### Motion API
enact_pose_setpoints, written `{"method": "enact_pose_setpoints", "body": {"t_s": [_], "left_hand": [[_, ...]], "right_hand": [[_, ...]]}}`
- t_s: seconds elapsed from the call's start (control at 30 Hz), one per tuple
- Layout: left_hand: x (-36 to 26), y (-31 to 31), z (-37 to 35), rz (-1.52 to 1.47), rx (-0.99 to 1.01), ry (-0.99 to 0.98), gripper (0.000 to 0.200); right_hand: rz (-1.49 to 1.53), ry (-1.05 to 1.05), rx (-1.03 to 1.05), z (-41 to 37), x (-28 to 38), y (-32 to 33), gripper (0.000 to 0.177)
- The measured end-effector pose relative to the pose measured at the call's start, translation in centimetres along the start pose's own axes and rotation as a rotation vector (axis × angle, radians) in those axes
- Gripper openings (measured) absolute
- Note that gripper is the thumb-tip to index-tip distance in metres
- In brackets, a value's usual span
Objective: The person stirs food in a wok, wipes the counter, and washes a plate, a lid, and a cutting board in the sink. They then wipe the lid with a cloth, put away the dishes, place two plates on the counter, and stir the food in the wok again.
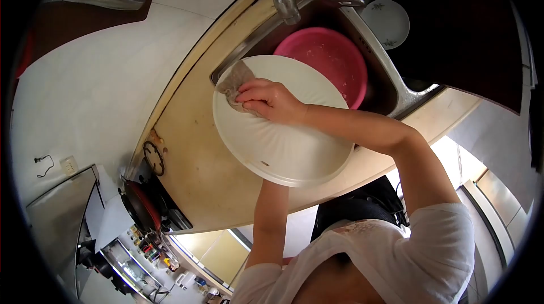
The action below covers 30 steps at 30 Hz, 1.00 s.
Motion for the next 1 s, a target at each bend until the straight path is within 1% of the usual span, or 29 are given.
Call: {"method": "enact_pose_setpoints", "body": {"t_s": [0.13,0.2,0.23,0.3,0.33,0.37,0.43,0.47,0.53,0.57,0.63,0.67,0.73,0.77,0.83,0.87,0.9,0.97,1.0], "left_hand": [[-0.3,-0.3,0.0,0.002,0.005,-0.021,0.061],[-0.6,-0.5,0.1,0.002,0.013,-0.029,0.061],[-0.7,-0.6,0.2,0.000,0.019,-0.031,0.062],[-0.7,-0.8,0.2,0.004,0.022,-0.029,0.062],[-0.8,-0.8,0.2,0.007,0.024,-0.028,0.062],[-0.9,-0.9,0.2,0.007,0.027,-0.029,0.062],[-1.1,-0.8,-0.1,0.005,0.034,-0.034,0.062],[-1.3,-0.7,-0.2,0.004,0.036,-0.046,0.062],[-1.4,-0.9,0.1,0.000,0.045,-0.050,0.063],[-1.5,-0.9,0.3,0.002,0.046,-0.050,0.063],[-1.3,-1.0,0.6,0.002,0.051,-0.051,0.063],[-1.3,-1.0,0.7,0.001,0.052,-0.053,0.063],[-1.1,-1.1,0.7,-0.001,0.054,-0.053,0.063],[-1.1,-1.1,0.8,-0.007,0.058,-0.048,0.063],[-0.8,-1.1,0.7,-0.005,0.057,-0.046,0.064],[-0.6,-1.1,0.7,-0.004,0.058,-0.042,0.064],[-0.4,-1.2,0.7,-0.004,0.059,-0.037,0.064],[0.0,-1.4,0.7,0.005,0.063,-0.029,0.064],[0.4,-1.4,0.6,0.004,0.065,-0.026,0.064]], "right_hand": [[-0.047,-0.064,0.021,0.1,-0.7,1.1,0.016],[-0.207,-0.076,-0.025,0.6,-1.9,2.0,0.017],[-0.212,-0.077,-0.026,0.6,-2.6,2.6,0.017],[-0.421,-0.085,-0.089,-0.1,-4.0,3.9,0.017],[-0.493,-0.130,-0.090,-1.0,-4.6,4.5,0.016],[-0.497,-0.127,-0.089,-1.7,-4.2,5.1,0.016],[-0.575,-0.407,0.078,-4.1,-3.5,5.6,0.016],[-0.576,-0.403,0.083,-5.0,-2.8,5.9,0.016],[-0.430,-0.352,0.186,-6.1,-1.4,6.3,0.016],[-0.431,-0.349,0.189,-6.4,-0.7,6.6,0.016],[-0.388,-0.313,0.276,-6.5,0.9,6.8,0.018],[-0.387,-0.311,0.275,-6.4,1.9,6.9,0.018],[0.026,-0.593,0.417,-6.6,3.5,6.7,0.022],[0.025,-0.592,0.416,-6.9,4.7,6.5,0.022],[0.289,-0.591,0.290,-7.2,6.4,6.0,0.020],[0.310,-0.425,0.307,-7.1,6.3,5.5,0.022],[0.309,-0.419,0.305,-6.3,6.5,4.9,0.022],[0.236,-0.099,0.203,-3.9,7.7,3.9,0.024],[0.183,-0.055,0.130,-2.6,7.3,3.2,0.024]]}}
Point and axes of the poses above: each hand's wrist, its own z-axis towards the middle knuckle, its own y-axis out of the back of the hand, x = y × z, the point moved 2 cm from there along z, towards the middle knuckle, and after that the axes turned 3 degrees about -z, right-handed, at the moved point
